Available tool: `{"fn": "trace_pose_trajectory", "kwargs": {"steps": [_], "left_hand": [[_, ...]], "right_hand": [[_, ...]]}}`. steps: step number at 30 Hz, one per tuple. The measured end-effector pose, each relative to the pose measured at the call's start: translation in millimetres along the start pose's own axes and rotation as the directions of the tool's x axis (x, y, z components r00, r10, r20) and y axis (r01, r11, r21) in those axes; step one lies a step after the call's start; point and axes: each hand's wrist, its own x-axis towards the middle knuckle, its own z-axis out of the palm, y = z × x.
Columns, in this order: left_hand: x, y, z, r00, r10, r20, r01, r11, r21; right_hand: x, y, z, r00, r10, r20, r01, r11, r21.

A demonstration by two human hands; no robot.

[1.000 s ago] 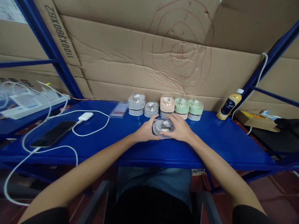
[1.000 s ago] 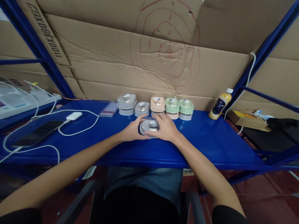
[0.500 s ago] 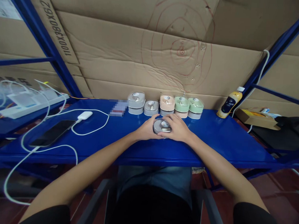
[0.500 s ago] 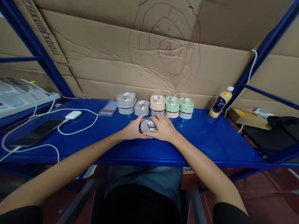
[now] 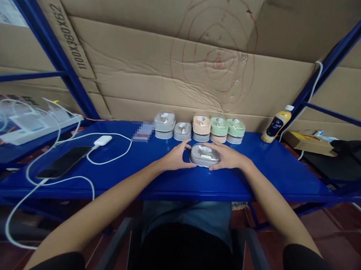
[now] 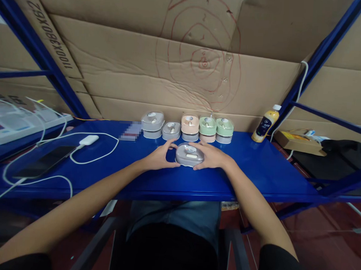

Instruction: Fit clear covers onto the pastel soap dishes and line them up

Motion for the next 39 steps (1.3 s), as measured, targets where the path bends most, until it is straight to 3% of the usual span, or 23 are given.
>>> {"fn": "trace_pose_trajectory", "kwargs": {"steps": [3, 7, 9, 13, 16, 20, 22, 26, 29, 32, 35, 39], "left_hand": [[-2.9, 1.6, 0.0, 1.000, -0.008, 0.012, 0.008, 0.998, 0.059], [-4.5, 3.4, 1.3, 1.000, -0.015, 0.022, 0.013, 0.996, 0.090], [-3.8, 4.2, 1.4, 0.999, -0.022, 0.032, 0.019, 0.995, 0.094], [-2.5, 5.4, 0.4, 1.000, -0.009, 0.026, 0.007, 0.995, 0.095], [-2.7, 6.0, -0.3, 0.999, -0.013, 0.034, 0.009, 0.994, 0.109], [-2.6, 4.7, -1.0, 0.999, -0.012, 0.030, 0.008, 0.993, 0.116], [-2.2, 3.1, -0.9, 1.000, -0.001, 0.021, -0.001, 0.994, 0.110], [-3.3, 1.0, 0.5, 1.000, 0.007, 0.022, -0.010, 0.994, 0.113], [-4.3, 2.4, 0.1, 1.000, 0.028, -0.005, -0.026, 0.986, 0.165], [2.1, 4.4, -5.0, 0.987, 0.130, -0.092, -0.097, 0.949, 0.300], [20.7, 1.0, -13.9, 0.966, 0.194, -0.172, -0.100, 0.892, 0.441], [50.8, -13.4, -19.9, 0.972, 0.169, -0.163, -0.058, 0.846, 0.531]], "right_hand": [[-26.2, -2.5, -9.1, 0.991, 0.112, 0.067, -0.113, 0.994, 0.007], [-83.1, 2.1, -30.3, 0.936, 0.352, 0.018, -0.346, 0.928, -0.135], [-112.1, 18.6, -44.7, 0.860, 0.508, -0.047, -0.501, 0.825, -0.260], [-143.1, 73.2, -69.1, 0.610, 0.775, -0.165, -0.769, 0.528, -0.361], [-132.1, 111.4, -75.1, 0.497, 0.833, -0.243, -0.855, 0.423, -0.301], [-88.5, 141.6, -72.6, 0.386, 0.866, -0.320, -0.922, 0.369, -0.114], [-67.4, 150.4, -69.5, 0.357, 0.871, -0.338, -0.931, 0.362, -0.050], [-44.8, 160.0, -60.0, 0.361, 0.857, -0.368, -0.924, 0.382, -0.018], [-43.6, 160.5, -53.7, 0.376, 0.829, -0.414, -0.911, 0.413, 0.001], [-47.9, 156.9, -53.2, 0.392, 0.785, -0.479, -0.891, 0.454, 0.014], [-52.5, 151.0, -57.0, 0.397, 0.709, -0.582, -0.869, 0.494, 0.009], [-56.0, 140.0, -59.8, 0.406, 0.610, -0.681, -0.842, 0.539, -0.019]]}}
